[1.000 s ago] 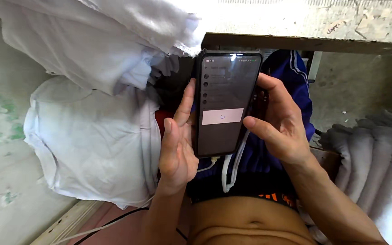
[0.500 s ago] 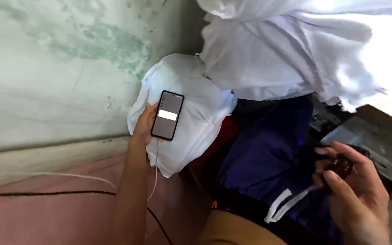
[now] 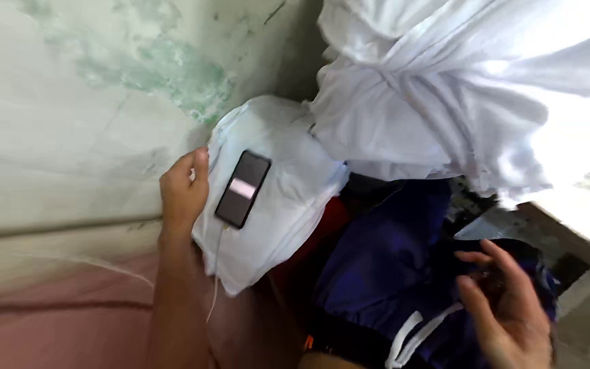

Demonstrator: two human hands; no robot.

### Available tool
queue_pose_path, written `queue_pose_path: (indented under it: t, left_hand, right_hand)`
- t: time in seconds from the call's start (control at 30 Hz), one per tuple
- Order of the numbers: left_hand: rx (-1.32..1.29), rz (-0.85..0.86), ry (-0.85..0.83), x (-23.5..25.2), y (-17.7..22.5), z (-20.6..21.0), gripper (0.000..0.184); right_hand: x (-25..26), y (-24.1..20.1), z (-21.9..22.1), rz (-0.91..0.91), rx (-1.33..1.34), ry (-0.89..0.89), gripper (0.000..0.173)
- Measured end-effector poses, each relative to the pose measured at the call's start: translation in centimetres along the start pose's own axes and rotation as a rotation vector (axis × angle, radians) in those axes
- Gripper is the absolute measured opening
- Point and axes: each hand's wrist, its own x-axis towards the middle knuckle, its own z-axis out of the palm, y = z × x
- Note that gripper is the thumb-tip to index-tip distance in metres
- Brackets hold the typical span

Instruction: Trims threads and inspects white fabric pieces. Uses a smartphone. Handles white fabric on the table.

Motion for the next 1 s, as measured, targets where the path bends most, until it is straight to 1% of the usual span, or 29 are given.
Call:
queue_pose_path:
  t: [0.07, 0.1, 0.13, 0.23, 0.27, 0.3, 0.33, 0.37, 0.4, 0.43, 0.47, 0.5, 0.53, 0.57, 0.6, 0.63, 0.67, 0.7, 0.73, 0.77, 0.83, 0.87, 0.93, 1.0]
  left_hand:
    - [-0.101, 0.172, 0.044, 2.4, 4.4, 1.5, 0.050]
    - [-0.153, 0.252, 0.060, 3.3, 7.0, 2.4, 0.050]
    - [-0.191, 0.353, 0.082, 4.1, 9.8, 3.1, 0.050]
    - [-0.220, 0.700, 0.163, 5.9, 18.8, 4.3, 0.047]
    - [-0.208, 0.787, 0.183, 6.5, 21.6, 4.7, 0.047]
    - [-0.191, 0.840, 0.173, 7.0, 24.1, 5.3, 0.050]
    - [-0.175, 0.864, 0.103, 7.5, 26.2, 6.0, 0.058]
    - [-0.177, 0.888, -0.040, 7.8, 27.7, 6.5, 0.066]
    - [-0.229, 0.950, -0.236, 7.9, 28.6, 7.0, 0.070]
    - [-0.299, 1.066, -0.413, 8.0, 29.0, 7.3, 0.070]
    - [-0.388, 1.184, -0.540, 8.5, 29.2, 7.4, 0.064]
    - [-0.491, 1.224, -0.602, 9.5, 28.8, 6.9, 0.052]
    - [-0.603, 1.161, -0.564, 10.8, 28.0, 6.2, 0.039]
    - [-0.674, 1.028, -0.410, 12.5, 27.0, 5.7, 0.033]
    - [-0.635, 0.897, -0.238, 14.6, 26.4, 5.4, 0.034]
    - [-0.547, 0.769, -0.171, 17.0, 25.9, 5.5, 0.049]
    - [-0.496, 0.648, -0.200, 18.7, 25.1, 6.2, 0.060]
    - [-0.483, 0.539, -0.248, 19.7, 24.2, 7.1, 0.059]
    - [-0.495, 0.468, -0.296, 20.2, 23.5, 7.8, 0.055]
    - [-0.498, 0.445, -0.338, 20.5, 22.9, 8.0, 0.053]
    - [-0.507, 0.408, -0.437, 21.0, 22.6, 7.6, 0.043]
    - [-0.533, 0.356, -0.488, 20.9, 22.8, 7.1, 0.039]
    - [-0.571, 0.212, -0.539, 19.8, 24.6, 5.0, 0.036]
    - [-0.594, 0.082, -0.573, 17.2, 28.3, 2.6, 0.031]
  right_hand:
    - [0.5, -0.6, 0.4, -0.026, -0.098, 0.010, 0.075]
    - [0.8, -1.2, 0.5, -0.030, -0.151, 0.010, 0.076]
    - [1.2, -2.0, 0.5, -0.044, -0.204, 0.020, 0.071]
    - [3.3, -4.3, -0.3, -0.181, -0.392, 0.100, 0.037]
    - [4.1, -4.7, -0.7, -0.241, -0.435, 0.141, 0.033]
    - [4.8, -4.9, -1.2, -0.298, -0.455, 0.187, 0.032]
    - [5.5, -5.0, -1.8, -0.341, -0.453, 0.234, 0.032]
    - [6.1, -5.1, -2.3, -0.366, -0.436, 0.280, 0.032]
    - [6.7, -5.3, -2.8, -0.381, -0.411, 0.331, 0.032]
    - [7.3, -5.7, -3.4, -0.390, -0.388, 0.388, 0.031]
    - [8.1, -6.0, -4.0, -0.401, -0.376, 0.457, 0.031]
    - [8.8, -6.5, -4.6, -0.413, -0.374, 0.525, 0.030]
    - [9.2, -7.0, -5.0, -0.422, -0.382, 0.572, 0.030]
    - [9.6, -7.5, -5.3, -0.436, -0.400, 0.597, 0.029]
    - [10.1, -8.1, -5.4, -0.455, -0.426, 0.601, 0.029]
    - [10.5, -8.5, -5.2, -0.476, -0.447, 0.585, 0.028]
    - [10.7, -8.7, -4.8, -0.487, -0.459, 0.548, 0.028]
    - [10.9, -8.8, -4.3, -0.498, -0.469, 0.503, 0.027]
    - [11.2, -8.7, -3.8, -0.505, -0.474, 0.459, 0.027]
    - [11.3, -8.7, -3.5, -0.502, -0.477, 0.433, 0.026]
    - [11.4, -8.7, -3.1, -0.488, -0.469, 0.428, 0.026]
    - [11.6, -9.2, -2.8, -0.490, -0.468, 0.430, 0.027]
    - [12.6, -11.4, -2.2, -0.539, -0.477, 0.419, 0.028]
    - [14.1, -14.6, -1.6, -0.599, -0.520, 0.413, 0.031]
